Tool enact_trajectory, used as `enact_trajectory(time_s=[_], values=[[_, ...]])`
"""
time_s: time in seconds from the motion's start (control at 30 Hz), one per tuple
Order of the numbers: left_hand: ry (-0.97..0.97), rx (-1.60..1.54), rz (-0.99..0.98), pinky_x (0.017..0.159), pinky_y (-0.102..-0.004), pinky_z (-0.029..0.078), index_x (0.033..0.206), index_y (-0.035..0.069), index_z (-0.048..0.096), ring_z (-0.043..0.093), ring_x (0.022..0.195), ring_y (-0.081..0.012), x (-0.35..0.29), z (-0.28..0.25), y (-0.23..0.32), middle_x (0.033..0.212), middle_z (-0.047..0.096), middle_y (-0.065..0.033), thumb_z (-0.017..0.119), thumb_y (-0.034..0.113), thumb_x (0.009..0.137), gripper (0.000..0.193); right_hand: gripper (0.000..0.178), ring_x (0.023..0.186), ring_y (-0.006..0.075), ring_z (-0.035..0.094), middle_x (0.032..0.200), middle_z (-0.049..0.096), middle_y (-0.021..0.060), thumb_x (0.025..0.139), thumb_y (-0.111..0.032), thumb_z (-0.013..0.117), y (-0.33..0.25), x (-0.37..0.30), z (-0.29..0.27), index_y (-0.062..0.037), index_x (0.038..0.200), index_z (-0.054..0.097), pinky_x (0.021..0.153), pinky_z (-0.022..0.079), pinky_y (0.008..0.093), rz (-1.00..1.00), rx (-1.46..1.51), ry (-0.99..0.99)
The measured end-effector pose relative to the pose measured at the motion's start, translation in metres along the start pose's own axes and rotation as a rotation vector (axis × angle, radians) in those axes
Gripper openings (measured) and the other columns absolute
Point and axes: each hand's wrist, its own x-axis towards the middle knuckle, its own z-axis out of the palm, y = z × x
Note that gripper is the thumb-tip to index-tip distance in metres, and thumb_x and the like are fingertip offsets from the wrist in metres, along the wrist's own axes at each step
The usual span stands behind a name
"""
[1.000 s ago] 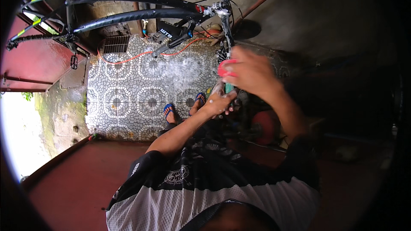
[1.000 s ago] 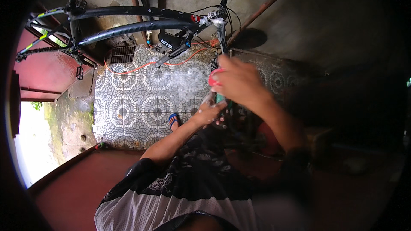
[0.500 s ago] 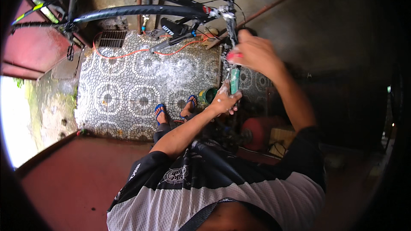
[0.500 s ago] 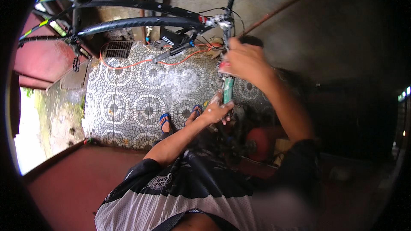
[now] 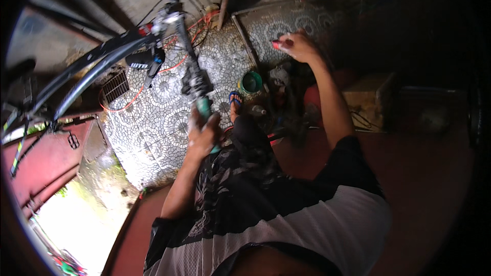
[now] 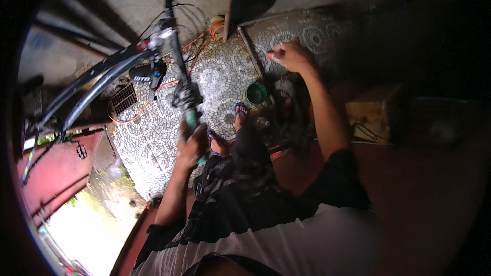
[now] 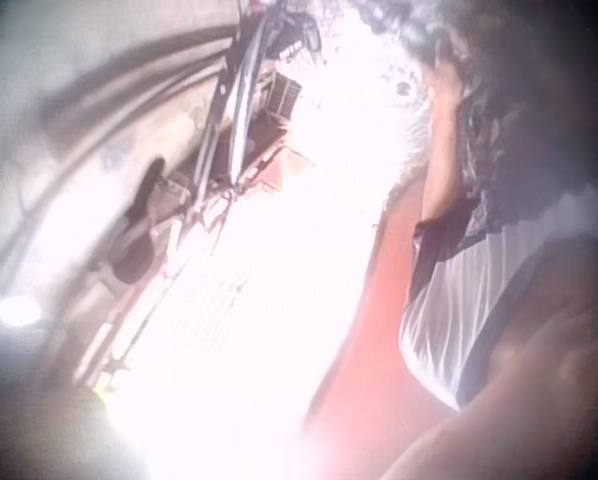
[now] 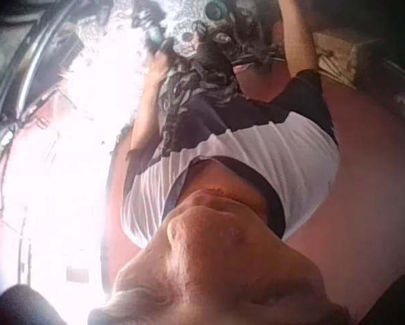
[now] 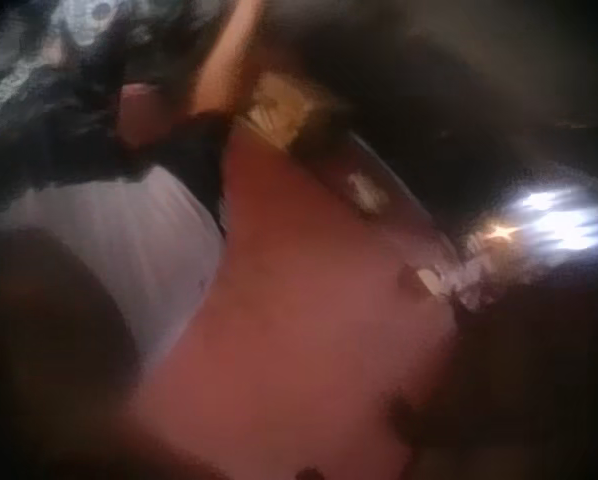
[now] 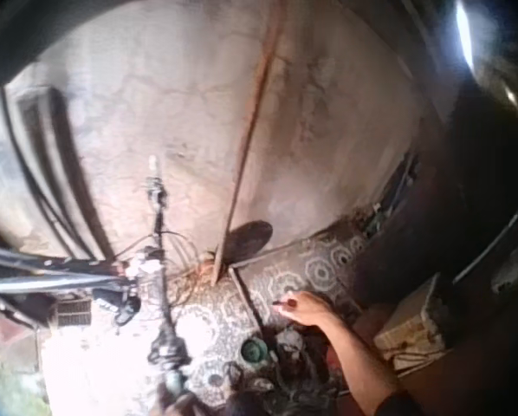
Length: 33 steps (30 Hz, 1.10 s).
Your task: The person scrubs a bicycle with a sponge and a brush, applying soapy water to the frame, handlebars, and seat. The person moves around the bicycle to clean different sections, including the handlebar grips and the rear frame.
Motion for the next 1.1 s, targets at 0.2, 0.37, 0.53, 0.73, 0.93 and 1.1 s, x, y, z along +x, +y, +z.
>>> enact_trajectory(time_s=[0.2, 0.37, 0.53, 0.73, 0.93, 1.1], values=[[0.104, 0.28, 0.147, 0.067, -0.0341, 0.044, 0.109, 0.004, 0.062, 0.057, 0.073, -0.0232, -0.054, -0.019, 0.022, 0.093, 0.06, -0.015, 0.071, 0.015, 0.095, 0.021, 0.049, 0.112, 0.0345, 0.07, 0.119, 0.074, 0.0175, 0.087, -0.044, 0.078, 0.17, 0.006, 0.24, -0.0079, 0.119, 0.072, 0.095, 0.055, 0.0435, 0.314, 0.415, -0.157], [0.557, 0.615, -0.224, 0.04, -0.0319, 0.044, 0.094, 0.003, 0.057, 0.056, 0.041, -0.0172, -0.051, 0.013, 0.028, 0.056, 0.058, -0.0058, 0.073, 0.018, 0.09, 0.022, 0.039, 0.088, 0.0347, 0.074, 0.104, 0.075, 0.0189, 0.091, -0.044, 0.073, 0.225, 0.024, 0.446, -0.0093, 0.109, 0.073, 0.079, 0.059, 0.0472, 0.775, 0.795, -0.305], [0.696, 0.561, -0.453, 0.049, -0.0324, 0.051, 0.109, 0.0, 0.058, 0.062, 0.051, -0.0176, -0.017, 0.038, 0.04, 0.074, 0.065, -0.0058, 0.074, 0.021, 0.089, 0.033, 0.036, 0.103, 0.0417, 0.068, 0.109, 0.069, 0.0244, 0.096, -0.035, 0.061, 0.231, 0.058, 0.613, -0.0046, 0.114, 0.066, 0.09, 0.055, 0.0531, 0.619, 0.597, -0.175], [0.776, 0.681, -0.679, 0.05, -0.0327, 0.052, 0.112, 0.001, 0.058, 0.063, 0.053, -0.0175, 0.076, 0.056, 0.055, 0.077, 0.066, -0.0057, 0.074, 0.021, 0.09, 0.033, 0.057, 0.129, 0.0515, 0.054, 0.138, 0.056, 0.0335, 0.089, -0.036, 0.063, 0.263, 0.115, 0.772, -0.0023, 0.135, 0.057, 0.112, 0.043, 0.0581, 0.632, 0.418, -0.166], [0.854, 0.743, -0.835, 0.051, -0.0331, 0.052, 0.114, 0.002, 0.059, 0.064, 0.054, -0.0175, 0.114, 0.068, 0.083, 0.08, 0.067, -0.0056, 0.074, 0.02, 0.09, 0.034, 0.06, 0.139, 0.0433, 0.05, 0.151, 0.051, 0.0278, 0.099, -0.036, 0.062, 0.288, 0.159, 0.897, -0.0023, 0.148, 0.052, 0.118, 0.04, 0.0493, 0.553, 0.285, -0.379], [0.866, 0.697, -0.869, 0.051, -0.0334, 0.053, 0.117, 0.002, 0.059, 0.065, 0.056, -0.0174, 0.093, 0.08, 0.101, 0.082, 0.068, -0.0056, 0.074, 0.02, 0.091, 0.035, 0.053, 0.138, 0.0425, 0.051, 0.149, 0.053, 0.0266, 0.102, -0.031, 0.061, 0.288, 0.146, 0.937, -0.0023, 0.146, 0.054, 0.118, 0.04, 0.0484, 0.545, 0.334, -0.319]])
